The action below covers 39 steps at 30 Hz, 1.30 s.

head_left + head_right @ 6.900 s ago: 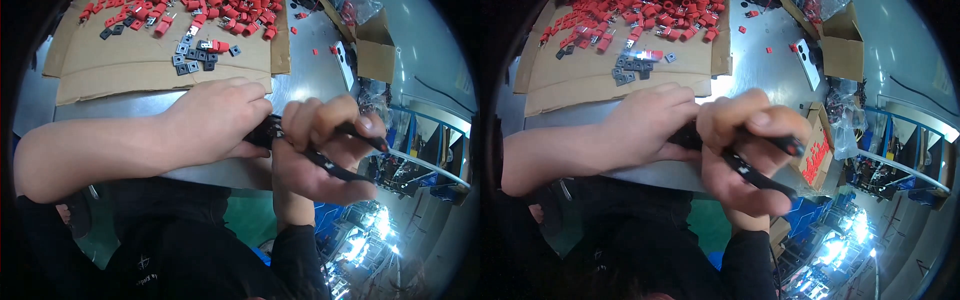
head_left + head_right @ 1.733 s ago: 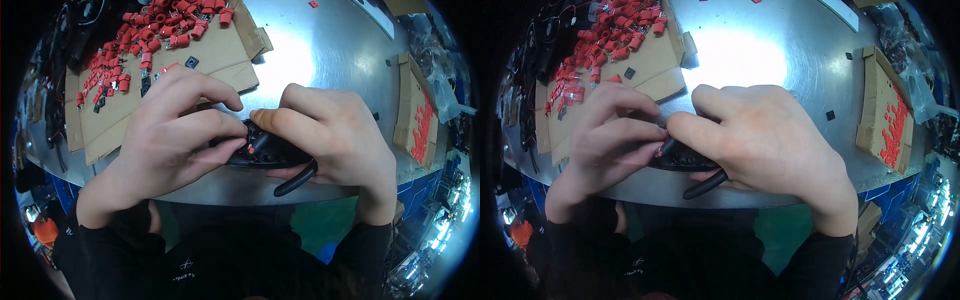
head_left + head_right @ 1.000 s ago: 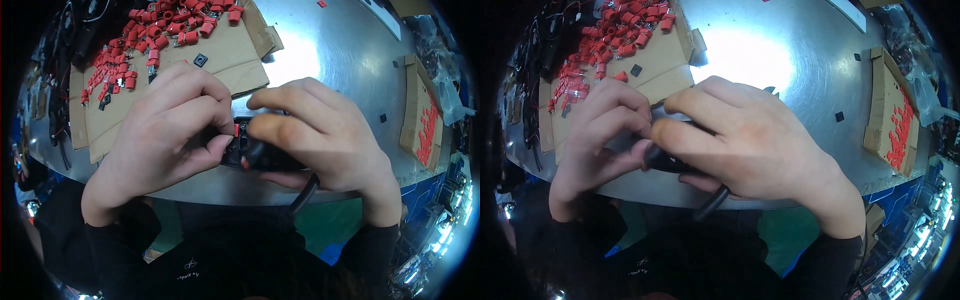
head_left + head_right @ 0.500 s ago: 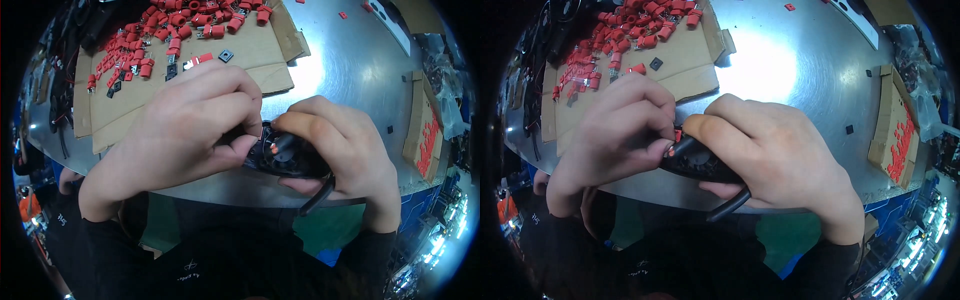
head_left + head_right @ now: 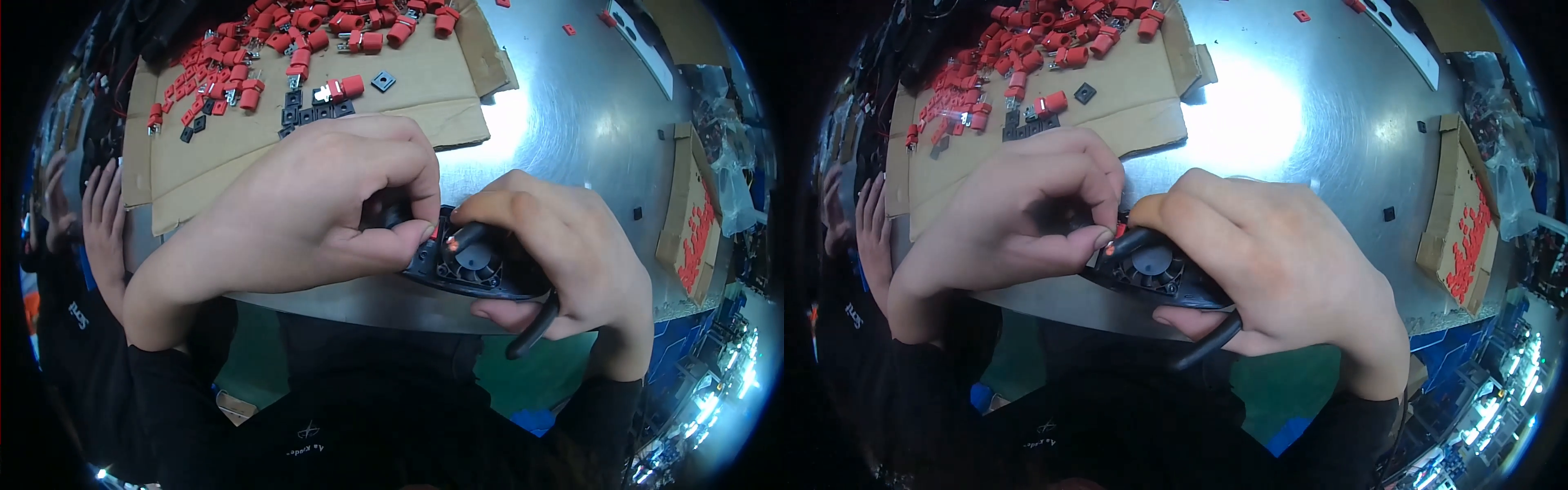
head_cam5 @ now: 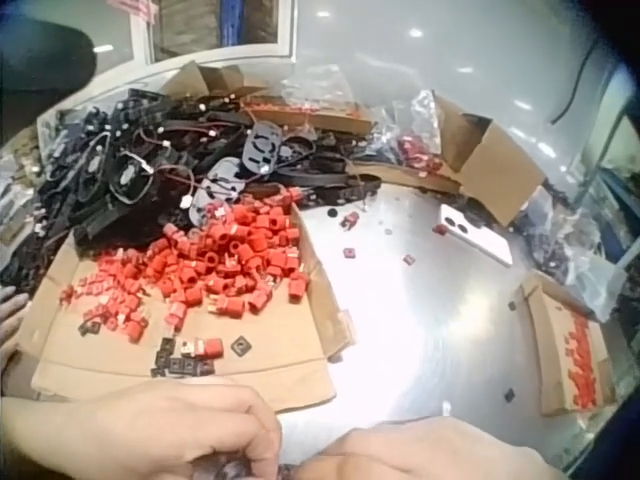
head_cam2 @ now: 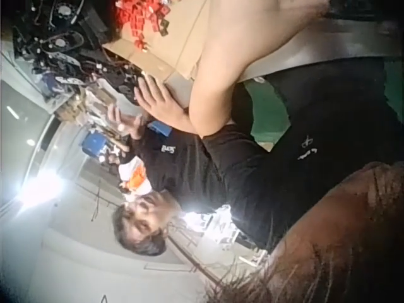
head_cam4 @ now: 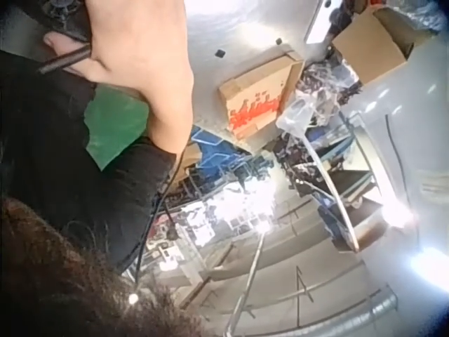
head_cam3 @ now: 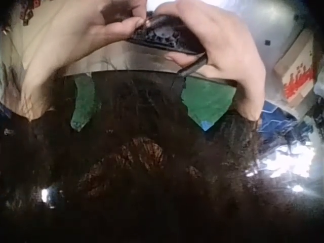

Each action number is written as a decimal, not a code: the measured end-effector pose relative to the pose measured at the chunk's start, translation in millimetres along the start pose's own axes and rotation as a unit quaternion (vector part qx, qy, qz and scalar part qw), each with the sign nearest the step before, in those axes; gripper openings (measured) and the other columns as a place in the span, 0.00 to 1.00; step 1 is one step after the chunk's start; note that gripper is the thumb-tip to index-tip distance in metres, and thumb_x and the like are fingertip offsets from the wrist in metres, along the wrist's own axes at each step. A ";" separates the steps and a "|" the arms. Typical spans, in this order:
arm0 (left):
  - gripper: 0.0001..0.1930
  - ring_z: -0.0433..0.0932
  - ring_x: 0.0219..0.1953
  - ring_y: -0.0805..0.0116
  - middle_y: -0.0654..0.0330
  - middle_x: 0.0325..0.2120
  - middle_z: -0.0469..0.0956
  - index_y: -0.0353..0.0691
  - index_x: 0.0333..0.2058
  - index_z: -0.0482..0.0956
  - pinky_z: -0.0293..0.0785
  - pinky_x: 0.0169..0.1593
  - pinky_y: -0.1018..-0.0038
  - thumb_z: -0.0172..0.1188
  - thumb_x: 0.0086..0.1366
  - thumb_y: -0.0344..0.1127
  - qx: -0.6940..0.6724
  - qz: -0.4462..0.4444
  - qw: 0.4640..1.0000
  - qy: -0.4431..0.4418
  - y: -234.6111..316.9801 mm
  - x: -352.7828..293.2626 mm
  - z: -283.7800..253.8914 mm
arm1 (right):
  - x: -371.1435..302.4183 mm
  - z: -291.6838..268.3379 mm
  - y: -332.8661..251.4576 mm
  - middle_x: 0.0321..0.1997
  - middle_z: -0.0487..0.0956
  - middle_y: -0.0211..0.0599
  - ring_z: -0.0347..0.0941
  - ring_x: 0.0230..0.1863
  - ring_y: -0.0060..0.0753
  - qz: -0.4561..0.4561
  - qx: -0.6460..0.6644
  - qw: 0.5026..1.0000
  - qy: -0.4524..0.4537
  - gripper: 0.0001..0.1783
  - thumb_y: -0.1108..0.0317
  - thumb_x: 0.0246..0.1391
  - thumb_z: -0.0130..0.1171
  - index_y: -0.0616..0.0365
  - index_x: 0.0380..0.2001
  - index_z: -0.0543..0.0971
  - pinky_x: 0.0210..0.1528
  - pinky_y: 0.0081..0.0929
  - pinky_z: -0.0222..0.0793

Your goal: Assembling small electronic components with wires and buttons at a factory workbench.

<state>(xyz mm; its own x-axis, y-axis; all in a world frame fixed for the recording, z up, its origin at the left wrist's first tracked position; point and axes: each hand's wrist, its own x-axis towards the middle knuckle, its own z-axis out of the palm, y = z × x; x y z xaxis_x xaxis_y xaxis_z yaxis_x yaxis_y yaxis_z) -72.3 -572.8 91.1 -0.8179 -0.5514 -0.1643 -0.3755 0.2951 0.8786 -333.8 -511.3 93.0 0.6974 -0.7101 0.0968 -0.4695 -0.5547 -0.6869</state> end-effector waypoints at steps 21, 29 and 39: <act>0.10 0.79 0.39 0.59 0.58 0.40 0.76 0.38 0.31 0.77 0.77 0.43 0.69 0.69 0.51 0.23 0.138 0.168 0.968 0.125 -5.6 -3.5 26.9 | -1.8 4.4 -0.5 0.46 0.80 0.48 0.81 0.43 0.54 -0.023 -0.063 0.997 0.026 0.35 0.51 0.46 0.75 0.61 0.52 0.77 0.44 0.41 0.78; 0.24 0.83 0.42 0.57 0.49 0.43 0.79 0.35 0.56 0.66 0.79 0.45 0.68 0.52 0.60 0.22 -0.055 0.081 0.994 0.048 2.2 -8.3 -0.2 | 4.0 -9.2 -9.2 0.40 0.79 0.45 0.79 0.40 0.53 0.002 -0.037 0.999 0.019 0.33 0.54 0.45 0.76 0.60 0.50 0.76 0.40 0.42 0.74; 0.40 0.78 0.52 0.43 0.43 0.49 0.75 0.39 0.62 0.64 0.74 0.54 0.54 0.75 0.54 0.38 0.119 0.286 0.951 0.026 -28.0 18.5 33.3 | -23.6 -3.8 -11.6 0.57 0.78 0.54 0.79 0.57 0.52 0.130 -0.057 0.989 -0.042 0.38 0.60 0.47 0.76 0.54 0.61 0.72 0.58 0.42 0.75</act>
<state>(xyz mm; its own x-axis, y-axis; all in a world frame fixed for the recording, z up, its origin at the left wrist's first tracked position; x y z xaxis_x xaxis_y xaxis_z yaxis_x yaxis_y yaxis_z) -91.5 -565.3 48.5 -0.8975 -0.2842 0.3372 0.0304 0.7230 0.6902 -346.8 -489.7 101.4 0.5860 -0.7988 -0.1362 -0.6931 -0.4070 -0.5949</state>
